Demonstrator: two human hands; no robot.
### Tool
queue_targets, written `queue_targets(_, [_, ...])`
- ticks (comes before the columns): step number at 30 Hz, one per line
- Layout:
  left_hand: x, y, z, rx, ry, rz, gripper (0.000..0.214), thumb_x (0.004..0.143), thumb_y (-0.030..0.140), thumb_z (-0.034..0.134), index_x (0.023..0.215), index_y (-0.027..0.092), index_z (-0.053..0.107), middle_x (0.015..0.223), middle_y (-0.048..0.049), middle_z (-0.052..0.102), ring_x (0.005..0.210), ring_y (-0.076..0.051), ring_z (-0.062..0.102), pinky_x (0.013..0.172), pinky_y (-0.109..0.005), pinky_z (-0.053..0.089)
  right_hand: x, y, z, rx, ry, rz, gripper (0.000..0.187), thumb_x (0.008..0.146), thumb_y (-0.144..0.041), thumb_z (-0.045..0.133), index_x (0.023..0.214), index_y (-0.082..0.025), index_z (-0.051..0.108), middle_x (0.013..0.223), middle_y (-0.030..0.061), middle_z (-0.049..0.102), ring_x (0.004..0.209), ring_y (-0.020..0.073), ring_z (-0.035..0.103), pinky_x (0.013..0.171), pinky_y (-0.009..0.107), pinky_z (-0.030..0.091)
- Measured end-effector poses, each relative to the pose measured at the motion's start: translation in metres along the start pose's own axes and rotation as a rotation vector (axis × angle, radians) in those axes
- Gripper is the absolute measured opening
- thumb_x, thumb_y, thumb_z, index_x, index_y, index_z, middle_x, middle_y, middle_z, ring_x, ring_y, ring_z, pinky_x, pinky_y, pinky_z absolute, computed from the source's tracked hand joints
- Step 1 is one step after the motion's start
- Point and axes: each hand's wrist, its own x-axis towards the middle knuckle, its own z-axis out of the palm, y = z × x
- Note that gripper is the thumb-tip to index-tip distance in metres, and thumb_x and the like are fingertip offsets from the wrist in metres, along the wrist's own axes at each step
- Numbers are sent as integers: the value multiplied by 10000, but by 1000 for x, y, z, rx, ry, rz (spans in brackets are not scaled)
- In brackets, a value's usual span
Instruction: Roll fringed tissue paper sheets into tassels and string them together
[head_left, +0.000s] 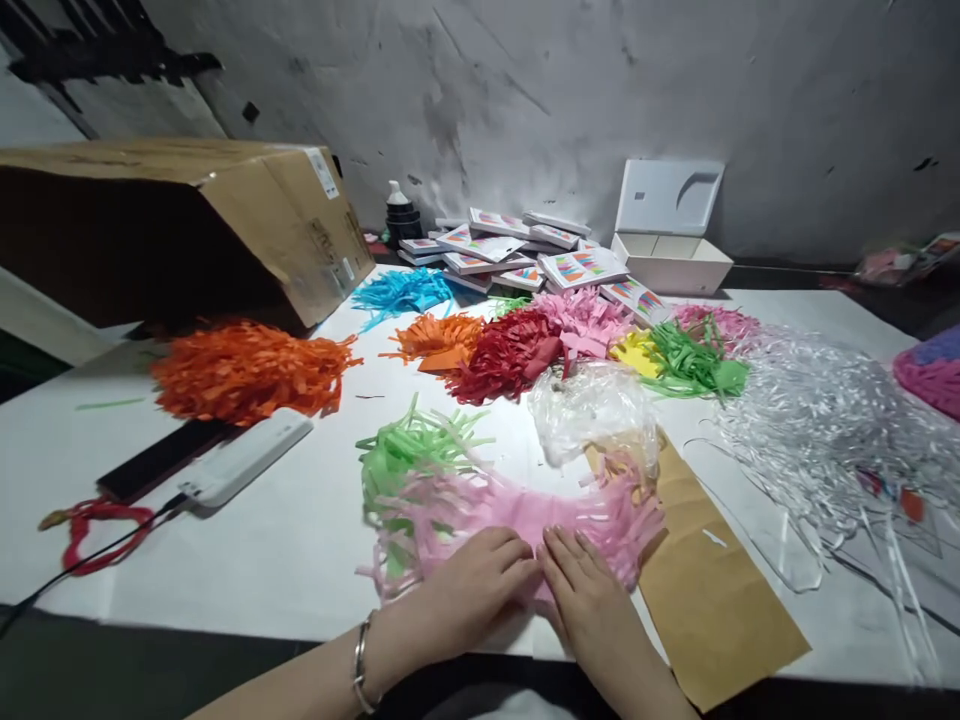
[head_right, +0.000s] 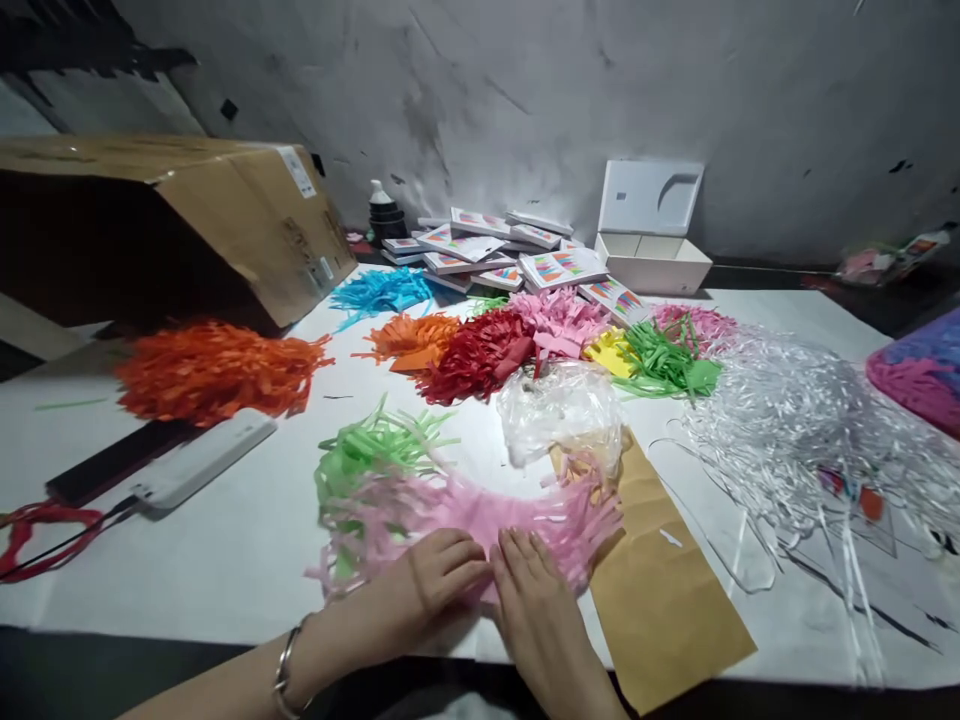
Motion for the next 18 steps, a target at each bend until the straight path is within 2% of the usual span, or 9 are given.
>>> queue_targets(3, [-3,-4,10,-42,30,3,162,951,84,543,1024,181,650,1035,-79,718,942,-210,635,870,-336,522,-6,3,-19,101,18,-6,286,989,-160,521,1250,-156,637,1261,109,708,1205,235,647,1067,422,511])
queue_targets(8, [-7,-15,1,-188,-10,-17,268,972,54,469,1102,193,657,1106,-73,719,1010,-200,634,902,-318,512,-7,2,-39,258,31,57,254,979,-72,477,1160,-178,621,1142,82,733,1152,211,666,1080,442,493])
queue_targets(11, [-5,-15,2,-236,-38,-82,247,980,70,477,1092,198,655,1115,-60,717,1010,-197,632,903,-313,506,1,-4,-41,296,13,119,248,976,-49,457,1105,-195,610,1067,60,733,1099,203,670,1085,448,452])
queue_targets(14, [-1,-14,7,-227,-43,-135,219,977,78,481,1048,191,656,1067,-55,722,979,-205,629,884,-324,500,11,-11,-38,299,11,200,165,989,-134,503,1090,-205,613,1040,53,717,1038,225,653,1077,469,392])
queue_targets(18, [3,-12,7,-175,-72,-255,217,924,50,485,990,173,652,956,-62,713,859,-211,625,766,-320,492,21,-13,-33,274,0,208,184,1003,-156,464,1028,-215,636,961,34,697,943,228,609,1013,452,350])
